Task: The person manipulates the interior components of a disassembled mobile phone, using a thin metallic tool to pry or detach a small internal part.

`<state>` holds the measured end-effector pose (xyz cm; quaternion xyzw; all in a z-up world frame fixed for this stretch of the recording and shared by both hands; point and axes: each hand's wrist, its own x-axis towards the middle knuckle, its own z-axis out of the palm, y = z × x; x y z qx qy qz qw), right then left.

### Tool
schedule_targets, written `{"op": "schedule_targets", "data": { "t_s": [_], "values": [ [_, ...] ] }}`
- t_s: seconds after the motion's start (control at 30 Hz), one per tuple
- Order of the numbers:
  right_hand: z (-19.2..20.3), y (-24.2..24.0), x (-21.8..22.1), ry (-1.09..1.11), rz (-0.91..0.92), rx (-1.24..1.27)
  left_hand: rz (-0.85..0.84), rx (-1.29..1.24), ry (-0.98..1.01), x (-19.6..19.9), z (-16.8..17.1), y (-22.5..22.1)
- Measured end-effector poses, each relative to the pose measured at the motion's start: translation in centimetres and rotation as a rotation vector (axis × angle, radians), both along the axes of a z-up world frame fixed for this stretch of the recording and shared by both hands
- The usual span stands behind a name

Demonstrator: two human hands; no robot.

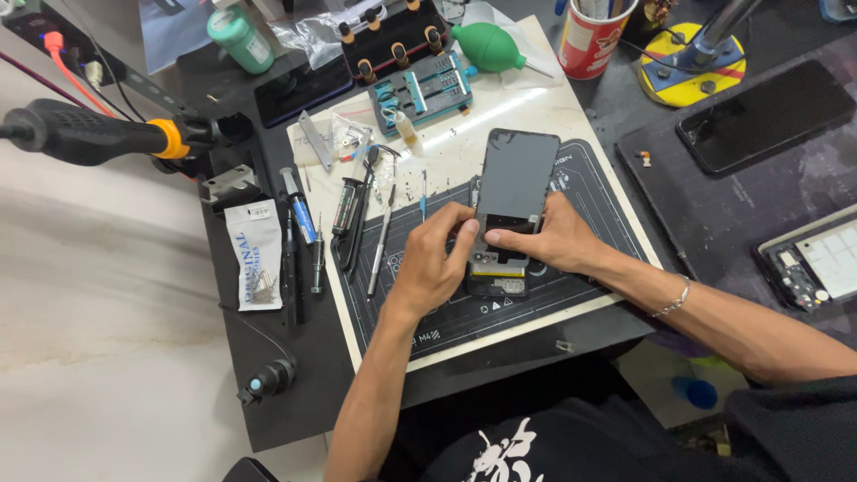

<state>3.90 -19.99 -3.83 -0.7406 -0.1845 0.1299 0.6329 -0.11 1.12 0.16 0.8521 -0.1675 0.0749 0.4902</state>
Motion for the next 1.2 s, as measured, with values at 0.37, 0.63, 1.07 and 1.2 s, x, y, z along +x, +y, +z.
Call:
{"op": "schedule_targets", "data": {
  "t_s": [0.37, 0.63, 1.07, 1.2],
  "values": [
    [-0.1, 0.1, 0.3, 0.101, -0.016, -0.028, -0.037, -0.047, 0.078, 0.2, 0.7, 0.5],
    [-0.3, 0.2, 0.2, 0.106, -0.018, -0.079, -0.046, 0.016, 0.058, -0.1, 0.6, 0.8],
    [0.0, 0.4, 0.3, 0.039, 0.001, -0.051, 0.091, 0.087, 0.029, 0.7, -1.5, -0.3],
    [0.8, 0.5, 0.3, -0.043, -0.002, -0.037, 0.038, 0.004, 0.03, 0.7, -0.2, -0.1]
  ]
}}
